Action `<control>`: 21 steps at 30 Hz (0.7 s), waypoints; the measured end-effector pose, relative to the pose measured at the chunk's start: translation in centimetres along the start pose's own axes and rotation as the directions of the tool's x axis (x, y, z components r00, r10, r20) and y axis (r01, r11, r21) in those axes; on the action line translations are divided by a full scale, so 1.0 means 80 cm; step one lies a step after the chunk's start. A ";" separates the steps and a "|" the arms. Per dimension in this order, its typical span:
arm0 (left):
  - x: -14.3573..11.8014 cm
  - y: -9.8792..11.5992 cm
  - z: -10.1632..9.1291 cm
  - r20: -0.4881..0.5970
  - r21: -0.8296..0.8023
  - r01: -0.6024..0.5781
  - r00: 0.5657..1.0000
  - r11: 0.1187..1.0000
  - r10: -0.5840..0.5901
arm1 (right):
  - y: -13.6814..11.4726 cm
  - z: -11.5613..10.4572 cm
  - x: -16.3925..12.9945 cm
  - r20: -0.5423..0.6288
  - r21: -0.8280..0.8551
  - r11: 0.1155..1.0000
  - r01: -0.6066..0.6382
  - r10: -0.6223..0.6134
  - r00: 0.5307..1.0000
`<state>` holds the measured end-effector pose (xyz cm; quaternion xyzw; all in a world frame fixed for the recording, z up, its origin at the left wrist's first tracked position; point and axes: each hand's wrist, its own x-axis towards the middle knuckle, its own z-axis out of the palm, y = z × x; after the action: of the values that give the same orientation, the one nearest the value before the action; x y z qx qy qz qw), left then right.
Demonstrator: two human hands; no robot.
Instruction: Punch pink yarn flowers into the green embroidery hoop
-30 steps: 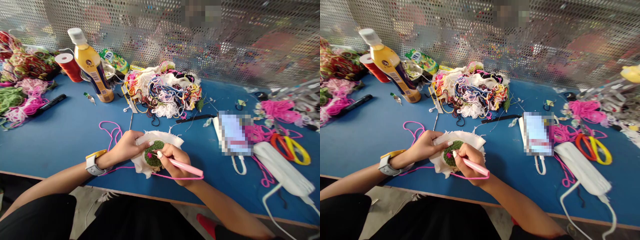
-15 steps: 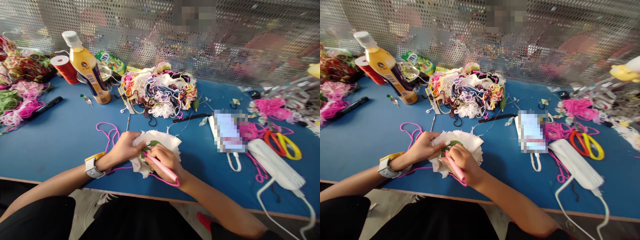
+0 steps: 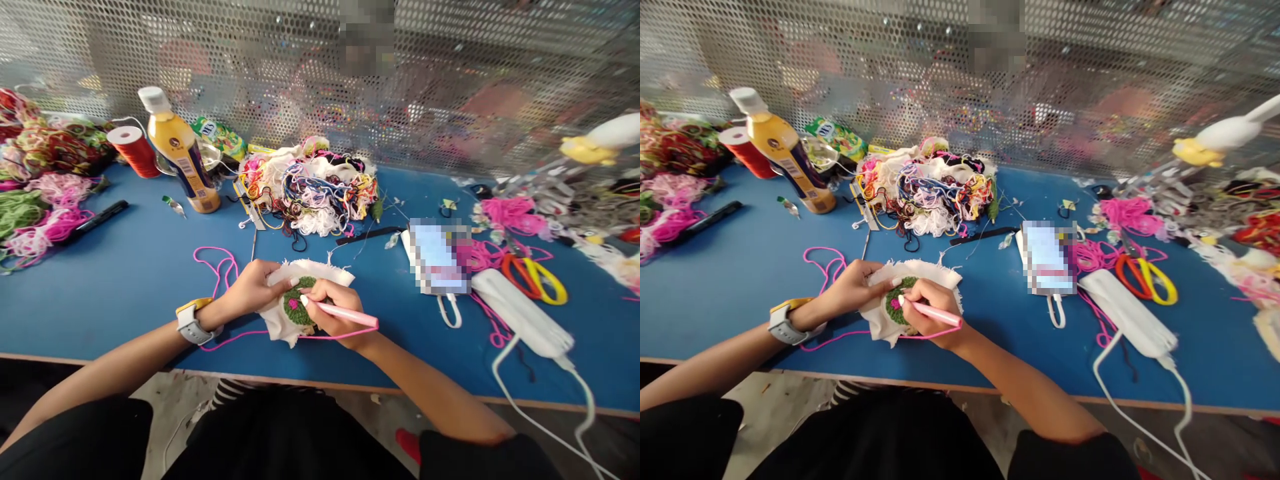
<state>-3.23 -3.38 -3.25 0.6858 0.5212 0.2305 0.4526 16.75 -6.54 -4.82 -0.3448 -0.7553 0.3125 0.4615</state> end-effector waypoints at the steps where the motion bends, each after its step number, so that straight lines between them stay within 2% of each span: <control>1: 0.000 -0.001 0.000 -0.002 -0.007 0.003 1.000 1.000 -0.003 | 0.001 -0.001 -0.001 0.004 0.021 0.999 -0.026 0.026 1.000; 4: 0.001 -0.004 -0.001 0.007 -0.023 0.007 1.000 1.000 -0.007 | 0.004 -0.002 -0.002 0.023 0.032 0.997 -0.068 0.068 0.997; 9: 0.001 -0.006 -0.003 0.024 -0.018 0.005 1.000 1.000 -0.004 | 0.004 0.000 -0.002 0.018 0.083 0.997 -0.003 0.002 1.000; 12: 0.001 -0.005 -0.003 0.034 -0.015 0.000 0.999 1.000 0.001 | 0.003 -0.001 -0.001 0.028 0.113 0.994 -0.006 0.003 1.000; 18: 0.000 -0.002 -0.004 0.035 -0.026 0.008 0.999 1.000 -0.007 | 0.001 -0.003 -0.001 0.026 0.111 0.993 -0.040 0.038 0.999; 21: -0.001 0.000 -0.005 0.039 -0.015 0.012 0.999 1.000 -0.011 | -0.001 -0.002 -0.002 0.007 0.035 0.999 -0.024 0.023 1.000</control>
<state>-3.59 -3.30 -3.04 0.6837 0.5143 0.2185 0.4694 16.97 -6.69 -4.78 -0.3445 -0.7471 0.3322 0.4613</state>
